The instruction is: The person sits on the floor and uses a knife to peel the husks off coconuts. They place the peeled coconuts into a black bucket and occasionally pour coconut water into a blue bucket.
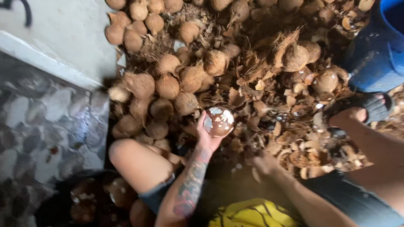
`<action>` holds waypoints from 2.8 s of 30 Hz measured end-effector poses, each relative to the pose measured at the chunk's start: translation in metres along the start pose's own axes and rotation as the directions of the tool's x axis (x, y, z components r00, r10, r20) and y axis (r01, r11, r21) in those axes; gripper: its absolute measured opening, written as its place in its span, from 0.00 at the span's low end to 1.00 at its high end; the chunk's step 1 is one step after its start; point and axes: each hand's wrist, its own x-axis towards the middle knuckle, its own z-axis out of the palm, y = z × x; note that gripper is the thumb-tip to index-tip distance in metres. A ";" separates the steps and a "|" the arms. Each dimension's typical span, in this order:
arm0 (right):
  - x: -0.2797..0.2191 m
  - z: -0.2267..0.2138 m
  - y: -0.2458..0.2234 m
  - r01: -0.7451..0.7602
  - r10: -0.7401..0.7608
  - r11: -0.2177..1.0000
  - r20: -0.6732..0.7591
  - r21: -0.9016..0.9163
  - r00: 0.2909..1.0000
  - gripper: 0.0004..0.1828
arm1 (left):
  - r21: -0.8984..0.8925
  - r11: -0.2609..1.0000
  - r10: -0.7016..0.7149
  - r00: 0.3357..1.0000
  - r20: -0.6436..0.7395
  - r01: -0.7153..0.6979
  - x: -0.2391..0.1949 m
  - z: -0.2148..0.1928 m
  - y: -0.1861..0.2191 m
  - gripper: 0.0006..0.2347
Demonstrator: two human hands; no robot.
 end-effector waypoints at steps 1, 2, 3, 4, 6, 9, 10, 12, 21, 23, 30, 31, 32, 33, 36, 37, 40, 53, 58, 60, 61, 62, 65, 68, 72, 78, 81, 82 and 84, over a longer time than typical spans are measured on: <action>0.003 -0.008 -0.008 -0.084 0.084 0.996 -0.004 0.034 0.996 0.37 | -0.127 0.992 -0.019 1.000 0.012 0.020 -0.010 0.005 0.007 0.29; 0.001 -0.024 -0.012 -0.167 0.167 0.984 0.004 0.057 0.986 0.30 | -0.264 0.963 -0.042 0.999 0.031 0.049 -0.020 0.012 0.003 0.29; 0.011 -0.032 -0.022 -0.169 0.170 0.984 -0.001 0.052 0.985 0.30 | -0.262 0.964 -0.047 0.998 0.036 0.054 -0.019 0.022 0.011 0.29; 0.010 -0.042 -0.036 -0.260 0.257 0.963 0.040 0.076 0.965 0.23 | -0.179 0.981 -0.058 0.996 0.071 0.070 -0.027 0.021 0.011 0.26; 0.006 -0.041 -0.036 -0.339 0.332 0.937 0.083 0.089 0.940 0.17 | -0.102 0.992 -0.066 0.992 0.112 0.077 -0.023 0.015 0.010 0.24; -0.014 -0.015 -0.004 -0.120 0.123 0.992 -0.079 0.039 0.989 0.25 | 0.008 0.996 -0.086 0.994 0.065 0.085 0.001 -0.004 0.002 0.23; -0.016 -0.010 0.003 0.017 -0.018 1.000 -0.102 -0.014 0.995 0.33 | 0.091 0.991 -0.103 0.995 0.019 0.101 0.006 -0.010 -0.003 0.23; -0.015 -0.015 -0.006 0.159 -0.168 0.984 -0.124 -0.077 0.978 0.47 | 0.176 0.978 -0.111 0.994 -0.016 0.112 0.011 -0.014 -0.009 0.22; -0.008 -0.027 0.013 -0.523 0.509 0.832 0.120 0.185 0.853 0.27 | -0.457 0.883 -0.142 0.989 -0.049 0.105 -0.116 0.078 0.010 0.20; 0.027 -0.076 -0.067 -0.555 0.552 0.822 0.064 0.129 0.832 0.18 | -0.069 0.989 -0.135 0.991 -0.022 0.133 -0.077 0.044 0.022 0.14; -0.021 -0.001 -0.006 0.110 -0.130 0.947 -0.046 -0.303 0.990 0.52 | -0.041 0.996 -0.073 0.997 -0.003 0.073 -0.010 -0.015 -0.021 0.20; -0.020 0.005 -0.005 0.024 -0.011 0.981 0.068 -0.195 0.998 0.42 | -0.033 0.999 0.026 1.000 -0.008 -0.026 0.002 -0.022 -0.018 0.21; -0.018 0.011 -0.002 -0.076 0.093 0.993 0.191 -0.094 0.977 0.38 | -0.024 0.992 0.126 0.992 -0.012 -0.126 0.016 -0.029 -0.015 0.21; -0.018 0.011 -0.003 -0.078 0.094 0.993 0.182 -0.091 0.979 0.38 | -0.015 0.992 0.127 0.992 -0.008 -0.127 0.015 -0.025 -0.015 0.21; -0.013 0.007 -0.014 -0.699 0.604 0.696 0.391 0.166 0.694 0.28 | -0.085 0.996 0.039 0.999 -0.002 -0.039 0.007 -0.021 -0.013 0.26; -0.008 0.001 -0.023 -0.609 0.535 0.772 0.334 0.180 0.776 0.26 | -0.071 0.997 0.022 0.999 -0.042 -0.025 0.007 -0.022 -0.010 0.31; -0.001 -0.022 -0.033 -0.334 0.293 0.931 0.239 0.150 0.926 0.22 | -0.131 0.991 0.035 0.999 -0.041 -0.040 0.010 -0.022 -0.009 0.33; -0.006 0.030 0.077 0.626 -0.729 0.664 -0.167 -0.409 0.664 0.16 | -0.354 0.933 0.010 0.980 0.198 0.062 0.004 -0.018 -0.003 0.44; 0.006 -0.038 -0.036 -0.236 0.228 0.970 0.139 0.049 0.964 0.27 | 0.428 0.877 0.209 0.975 0.070 -0.219 -0.054 0.003 0.000 0.46; -0.006 -0.015 -0.021 -0.121 0.123 0.992 0.137 -0.020 0.983 0.38 | 0.856 0.344 0.360 0.896 0.260 -0.386 -0.047 -0.009 -0.003 0.52; -0.015 0.001 -0.006 0.032 -0.030 0.999 0.086 -0.019 0.996 0.39 | 0.525 0.821 0.246 0.969 0.030 -0.224 -0.026 -0.018 -0.004 0.43; -0.019 0.015 0.012 0.198 -0.196 0.980 0.036 -0.034 0.980 0.42 | -0.021 0.999 0.024 0.995 -0.095 -0.026 -0.002 -0.022 -0.004 0.39; -0.011 0.000 -0.013 -0.491 0.434 0.871 0.428 0.024 0.792 0.31 | -0.153 0.988 -0.062 0.975 -0.215 0.030 -0.042 0.017 -0.002 0.47; 0.016 -0.001 -0.029 -0.662 0.642 0.738 0.440 -0.131 0.628 0.31 | -0.020 0.995 -0.095 0.983 -0.155 0.093 -0.016 0.003 -0.018 0.36; -0.011 -0.006 -0.009 -0.179 0.152 0.963 0.145 0.199 0.978 0.32 | -0.021 1.000 0.003 0.990 -0.144 -0.006 0.035 -0.011 -0.002 0.30; -0.012 -0.024 -0.021 -0.127 0.142 0.989 0.280 -0.072 0.950 0.16 | -0.044 0.994 0.101 0.994 -0.035 -0.103 0.036 -0.044 0.015 0.24; -0.011 -0.028 -0.002 -0.197 0.188 0.980 0.227 0.015 0.955 0.18 | -0.071 0.996 -0.053 0.998 -0.026 0.051 -0.007 -0.009 -0.009 0.36; -0.011 -0.030 0.005 -0.247 0.226 0.965 0.203 0.084 0.953 0.20 | -0.110 0.993 -0.029 0.999 0.029 0.032 -0.017 -0.002 -0.010 0.34; -0.011 -0.034 -0.004 -0.307 0.272 0.939 0.209 0.153 0.939 0.23 | -0.167 0.986 -0.008 0.998 0.057 0.018 -0.036 0.007 -0.009 0.33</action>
